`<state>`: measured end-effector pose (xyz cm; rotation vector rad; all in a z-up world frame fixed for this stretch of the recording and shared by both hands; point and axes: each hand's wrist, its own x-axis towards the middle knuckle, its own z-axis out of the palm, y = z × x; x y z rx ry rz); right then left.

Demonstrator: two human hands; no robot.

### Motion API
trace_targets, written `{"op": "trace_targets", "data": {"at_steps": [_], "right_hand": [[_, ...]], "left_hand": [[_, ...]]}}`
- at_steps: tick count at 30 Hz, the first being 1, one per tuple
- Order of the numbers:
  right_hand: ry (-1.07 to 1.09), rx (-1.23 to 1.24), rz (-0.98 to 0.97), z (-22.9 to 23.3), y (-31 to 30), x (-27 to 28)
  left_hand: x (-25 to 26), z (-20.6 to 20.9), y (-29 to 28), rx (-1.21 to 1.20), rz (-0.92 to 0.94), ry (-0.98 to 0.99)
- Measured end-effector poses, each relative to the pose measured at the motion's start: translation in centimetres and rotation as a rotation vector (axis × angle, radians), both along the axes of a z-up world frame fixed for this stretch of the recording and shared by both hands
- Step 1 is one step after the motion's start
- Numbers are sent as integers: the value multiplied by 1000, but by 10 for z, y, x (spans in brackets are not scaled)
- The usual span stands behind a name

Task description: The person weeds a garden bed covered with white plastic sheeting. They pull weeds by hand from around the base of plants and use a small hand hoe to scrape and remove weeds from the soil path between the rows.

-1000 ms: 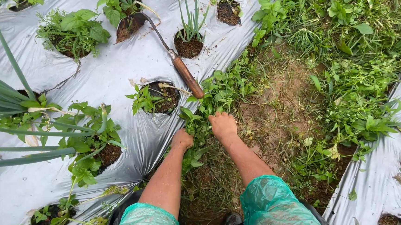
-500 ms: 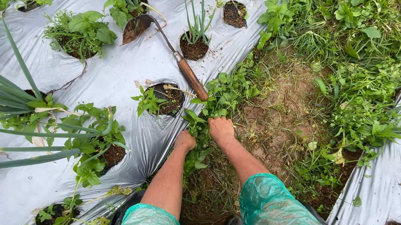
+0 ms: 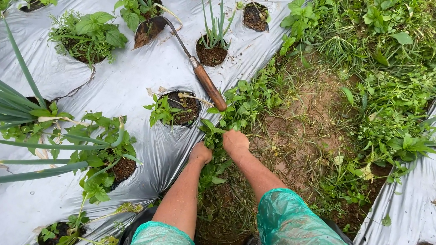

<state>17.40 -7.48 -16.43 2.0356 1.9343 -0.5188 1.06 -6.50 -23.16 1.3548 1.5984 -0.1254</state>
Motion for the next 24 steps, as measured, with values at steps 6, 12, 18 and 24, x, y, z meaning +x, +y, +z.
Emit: {"op": "trace_targets", "data": {"at_steps": [6,12,18,24], "right_hand": [[110,-155,-1,50,14,25],[-40,-75,170,97,19,27],[-226,178,377,60,16,14],[-329,172,403,50,17,0]], "left_hand": [[3,27,-5,20,41,32],[4,14,-6,10,53,63],[5,26,-4,-13,57,75],[3,42,-3,-31,56,58]]}}
